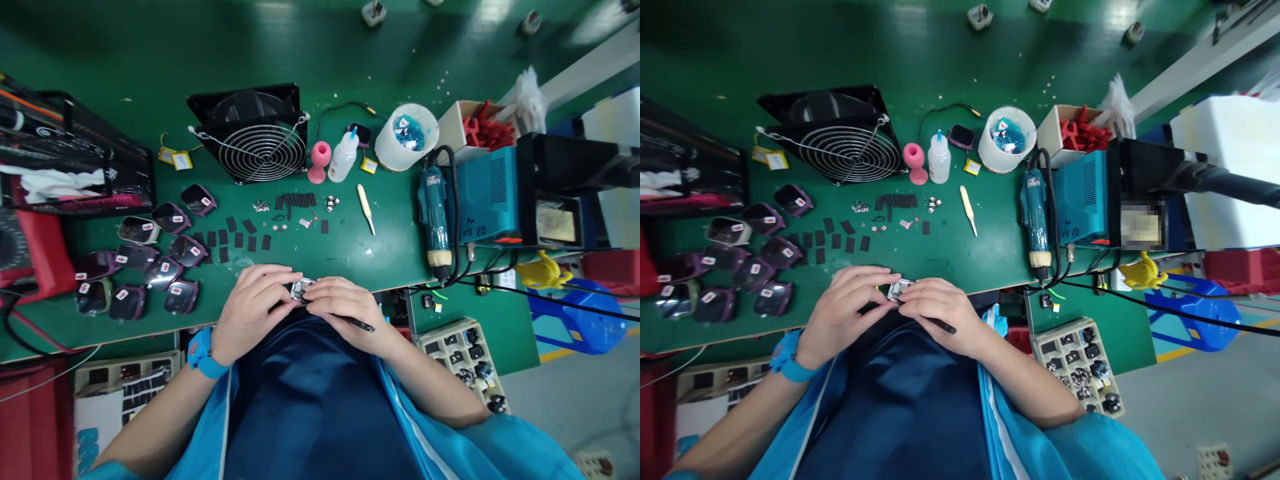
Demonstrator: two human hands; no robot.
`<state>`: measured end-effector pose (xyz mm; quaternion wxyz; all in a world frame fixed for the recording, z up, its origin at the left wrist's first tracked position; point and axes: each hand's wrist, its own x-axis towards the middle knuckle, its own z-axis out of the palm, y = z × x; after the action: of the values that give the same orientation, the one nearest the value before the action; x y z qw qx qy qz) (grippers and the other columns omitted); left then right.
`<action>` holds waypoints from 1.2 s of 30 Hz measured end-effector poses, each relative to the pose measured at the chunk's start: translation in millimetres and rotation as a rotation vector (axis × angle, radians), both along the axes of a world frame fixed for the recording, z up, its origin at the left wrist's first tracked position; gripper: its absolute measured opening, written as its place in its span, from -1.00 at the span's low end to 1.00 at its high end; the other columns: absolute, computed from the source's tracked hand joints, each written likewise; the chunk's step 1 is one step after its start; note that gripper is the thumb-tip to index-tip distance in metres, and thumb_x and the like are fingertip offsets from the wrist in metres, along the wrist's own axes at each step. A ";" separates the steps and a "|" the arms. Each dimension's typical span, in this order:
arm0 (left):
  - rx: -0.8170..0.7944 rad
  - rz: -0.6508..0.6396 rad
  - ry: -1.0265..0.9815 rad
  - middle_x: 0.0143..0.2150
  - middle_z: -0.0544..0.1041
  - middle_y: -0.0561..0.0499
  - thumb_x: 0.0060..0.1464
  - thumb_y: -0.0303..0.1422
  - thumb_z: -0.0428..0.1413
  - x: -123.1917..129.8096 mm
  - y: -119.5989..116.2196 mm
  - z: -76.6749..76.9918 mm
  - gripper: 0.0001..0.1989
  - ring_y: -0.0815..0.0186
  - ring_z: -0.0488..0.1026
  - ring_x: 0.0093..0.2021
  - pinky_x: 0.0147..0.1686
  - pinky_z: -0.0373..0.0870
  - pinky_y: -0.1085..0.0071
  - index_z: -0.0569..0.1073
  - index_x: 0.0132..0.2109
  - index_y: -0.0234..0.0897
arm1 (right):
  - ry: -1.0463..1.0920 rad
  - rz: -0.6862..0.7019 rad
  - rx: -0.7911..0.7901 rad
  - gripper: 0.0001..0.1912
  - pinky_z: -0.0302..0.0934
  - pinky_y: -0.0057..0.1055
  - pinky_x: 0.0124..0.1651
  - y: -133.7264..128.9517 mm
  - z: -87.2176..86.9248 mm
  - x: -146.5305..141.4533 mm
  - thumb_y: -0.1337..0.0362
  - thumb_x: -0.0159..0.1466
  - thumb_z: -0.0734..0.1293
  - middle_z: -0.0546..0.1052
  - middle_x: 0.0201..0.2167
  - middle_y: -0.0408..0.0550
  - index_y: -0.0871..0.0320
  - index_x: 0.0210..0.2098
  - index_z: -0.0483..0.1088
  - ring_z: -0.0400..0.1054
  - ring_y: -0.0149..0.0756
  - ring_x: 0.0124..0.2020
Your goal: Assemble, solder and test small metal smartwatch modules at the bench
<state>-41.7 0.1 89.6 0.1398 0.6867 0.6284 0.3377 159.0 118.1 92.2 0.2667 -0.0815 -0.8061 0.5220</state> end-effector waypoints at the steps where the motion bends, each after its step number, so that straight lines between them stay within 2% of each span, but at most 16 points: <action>1: 0.009 -0.005 0.009 -0.01 0.68 0.01 0.33 -0.36 0.18 -0.3 0.1 -0.2 -0.91 0.17 0.57 0.06 0.04 0.43 0.16 0.54 -0.22 -0.18 | -0.002 0.001 0.008 -0.83 0.45 -0.09 0.22 0.0 0.3 -0.2 0.43 0.43 0.34 0.69 -0.09 0.08 0.15 -0.06 0.56 0.60 -0.21 0.03; 4: 0.043 -0.020 0.027 -0.01 0.68 0.00 0.32 -0.38 0.19 -1.1 -0.1 -1.6 -0.95 0.16 0.56 0.07 0.03 0.43 0.16 0.55 -0.16 -0.18 | 0.010 -0.004 0.003 -0.84 0.45 -0.10 0.21 0.1 0.6 -0.8 0.44 0.41 0.35 0.69 -0.11 0.10 0.18 -0.08 0.56 0.60 -0.20 0.02; 9: 0.040 -0.024 0.025 -0.01 0.68 -0.01 0.30 -0.40 0.21 -0.9 -0.7 -1.9 -0.87 0.15 0.55 0.07 0.04 0.41 0.14 0.52 -0.27 -0.22 | 0.055 -0.044 -0.024 -0.88 0.49 -0.11 0.15 -0.9 -0.7 -1.6 0.42 0.41 0.37 0.70 -0.17 0.08 0.18 -0.11 0.56 0.61 -0.20 -0.03; 13: 0.041 -0.016 0.021 -0.04 0.68 -0.01 0.29 -0.39 0.22 -0.6 -0.6 -0.7 -0.84 0.15 0.56 0.05 0.05 0.42 0.16 0.52 -0.32 -0.22 | 0.041 -0.044 -0.002 -0.85 0.49 -0.10 0.16 -2.2 -1.5 -1.8 0.42 0.42 0.36 0.69 -0.13 0.06 0.14 -0.08 0.56 0.60 -0.21 -0.01; 24: 0.021 -0.028 0.013 -0.01 0.67 -0.01 0.29 -0.40 0.21 -0.8 -1.1 -1.0 -0.85 0.15 0.54 0.08 0.07 0.38 0.16 0.48 -0.30 -0.23 | 0.052 -0.063 0.042 -0.83 0.47 -0.13 0.17 -6.3 -4.6 -5.1 0.45 0.41 0.35 0.70 -0.15 0.07 0.17 -0.08 0.56 0.61 -0.22 -0.02; 32: 0.030 -0.034 0.009 0.01 0.66 -0.01 0.32 -0.38 0.19 -1.6 -2.0 -0.9 -0.85 0.15 0.52 0.07 0.04 0.37 0.15 0.47 -0.28 -0.23 | 0.057 -0.020 0.004 -0.83 0.48 -0.10 0.16 -3.1 -4.1 -3.5 0.47 0.38 0.37 0.70 -0.15 0.08 0.18 -0.10 0.57 0.61 -0.18 -0.03; 34: 0.038 -0.026 0.007 0.00 0.66 0.00 0.32 -0.37 0.19 -1.2 -1.3 -0.9 -0.89 0.16 0.53 0.07 0.03 0.38 0.16 0.48 -0.25 -0.22 | 0.059 -0.032 -0.056 -0.84 0.48 -0.10 0.15 -2.8 -3.9 -4.0 0.46 0.37 0.39 0.70 -0.16 0.06 0.15 -0.11 0.58 0.61 -0.18 -0.04; 36: 0.042 -0.017 0.007 0.00 0.66 0.00 0.31 -0.37 0.20 -0.6 -0.7 -1.1 -0.95 0.17 0.53 0.06 0.02 0.38 0.18 0.51 -0.19 -0.20 | 0.054 -0.090 -0.205 -0.90 0.50 -0.13 0.10 -0.4 -3.0 -3.7 0.40 0.37 0.42 0.70 -0.19 0.01 0.11 -0.17 0.59 0.62 -0.19 -0.09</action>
<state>-42.3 -0.6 88.5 0.1259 0.6958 0.6159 0.3473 155.3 117.7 89.2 0.3017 -0.1306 -0.7364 0.5913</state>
